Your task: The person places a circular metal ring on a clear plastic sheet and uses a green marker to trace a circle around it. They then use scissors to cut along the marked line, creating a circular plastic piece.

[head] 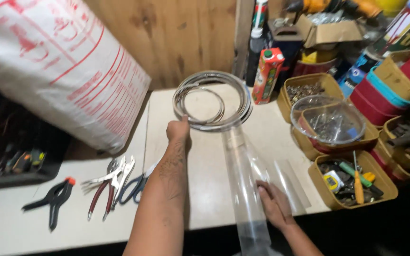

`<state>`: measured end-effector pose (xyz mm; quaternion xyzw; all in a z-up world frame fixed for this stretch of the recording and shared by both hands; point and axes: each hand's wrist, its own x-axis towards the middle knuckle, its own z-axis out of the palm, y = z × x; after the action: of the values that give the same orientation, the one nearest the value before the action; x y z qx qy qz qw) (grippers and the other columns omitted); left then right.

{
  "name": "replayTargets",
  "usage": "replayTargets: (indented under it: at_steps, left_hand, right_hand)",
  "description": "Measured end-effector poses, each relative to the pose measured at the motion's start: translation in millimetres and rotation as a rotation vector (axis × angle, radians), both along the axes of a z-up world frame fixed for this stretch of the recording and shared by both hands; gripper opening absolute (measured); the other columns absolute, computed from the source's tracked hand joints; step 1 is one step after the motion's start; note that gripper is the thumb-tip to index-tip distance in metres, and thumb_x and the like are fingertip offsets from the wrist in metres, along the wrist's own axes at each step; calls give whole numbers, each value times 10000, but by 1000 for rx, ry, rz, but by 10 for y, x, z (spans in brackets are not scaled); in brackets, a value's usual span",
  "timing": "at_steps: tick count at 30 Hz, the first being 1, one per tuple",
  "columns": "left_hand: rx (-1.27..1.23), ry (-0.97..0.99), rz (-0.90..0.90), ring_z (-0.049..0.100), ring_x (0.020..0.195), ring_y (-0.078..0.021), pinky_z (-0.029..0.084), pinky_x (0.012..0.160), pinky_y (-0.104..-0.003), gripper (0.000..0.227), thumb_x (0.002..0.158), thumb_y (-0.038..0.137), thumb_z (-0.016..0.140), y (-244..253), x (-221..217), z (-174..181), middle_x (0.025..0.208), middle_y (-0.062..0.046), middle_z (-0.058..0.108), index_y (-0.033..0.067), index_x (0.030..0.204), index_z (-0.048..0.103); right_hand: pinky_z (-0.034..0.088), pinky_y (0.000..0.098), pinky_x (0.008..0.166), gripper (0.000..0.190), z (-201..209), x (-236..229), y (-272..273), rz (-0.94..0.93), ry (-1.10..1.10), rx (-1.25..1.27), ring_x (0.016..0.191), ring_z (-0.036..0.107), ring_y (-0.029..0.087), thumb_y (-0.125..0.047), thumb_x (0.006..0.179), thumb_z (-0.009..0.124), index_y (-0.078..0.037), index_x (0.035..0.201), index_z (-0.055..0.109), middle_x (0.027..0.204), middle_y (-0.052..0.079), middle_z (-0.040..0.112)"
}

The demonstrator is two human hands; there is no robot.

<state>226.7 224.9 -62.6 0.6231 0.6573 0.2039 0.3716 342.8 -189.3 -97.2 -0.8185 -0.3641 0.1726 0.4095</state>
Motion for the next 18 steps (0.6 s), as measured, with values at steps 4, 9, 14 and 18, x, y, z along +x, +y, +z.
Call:
replayTargets:
  at_steps: [4, 9, 14, 18]
  left_hand:
    - [-136, -70, 128, 643, 1214, -423, 507, 1023, -466, 741, 798, 590, 732, -144, 66, 429, 1279, -220, 692, -8, 1232, 688]
    - [-192, -52, 245, 633, 1238, -407, 494, 1034, -508, 608, 829, 505, 682, -67, 182, 487, 1333, -164, 673, 91, 1274, 687]
    - [115, -527, 165, 615, 732, -151, 505, 743, -338, 330, 792, 346, 827, 509, 527, -72, 768, -41, 726, 29, 790, 736]
    - [-170, -959, 53, 435, 397, -89, 330, 314, -243, 251, 892, 252, 821, 235, 643, 503, 532, -10, 474, 38, 871, 690]
  right_hand:
    - [530, 311, 994, 435, 11, -11, 5, 8, 66, 47, 1148, 738, 188, -451, 917, 558, -176, 1177, 772, 1177, 41, 816]
    - [532, 283, 994, 411, 62, -24, 5, 8, 149, 122, 1122, 747, 152, -411, 910, 606, -139, 1167, 775, 1163, 29, 823]
    - [547, 288, 992, 483, 75, -22, 10, -17, 250, 123, 1121, 753, 156, -448, 881, 622, -103, 1183, 777, 1173, 48, 826]
    - [543, 285, 1011, 449, 153, -63, 14, -14, 268, 145, 1150, 747, 157, -395, 898, 627, -89, 1195, 770, 1201, 55, 816]
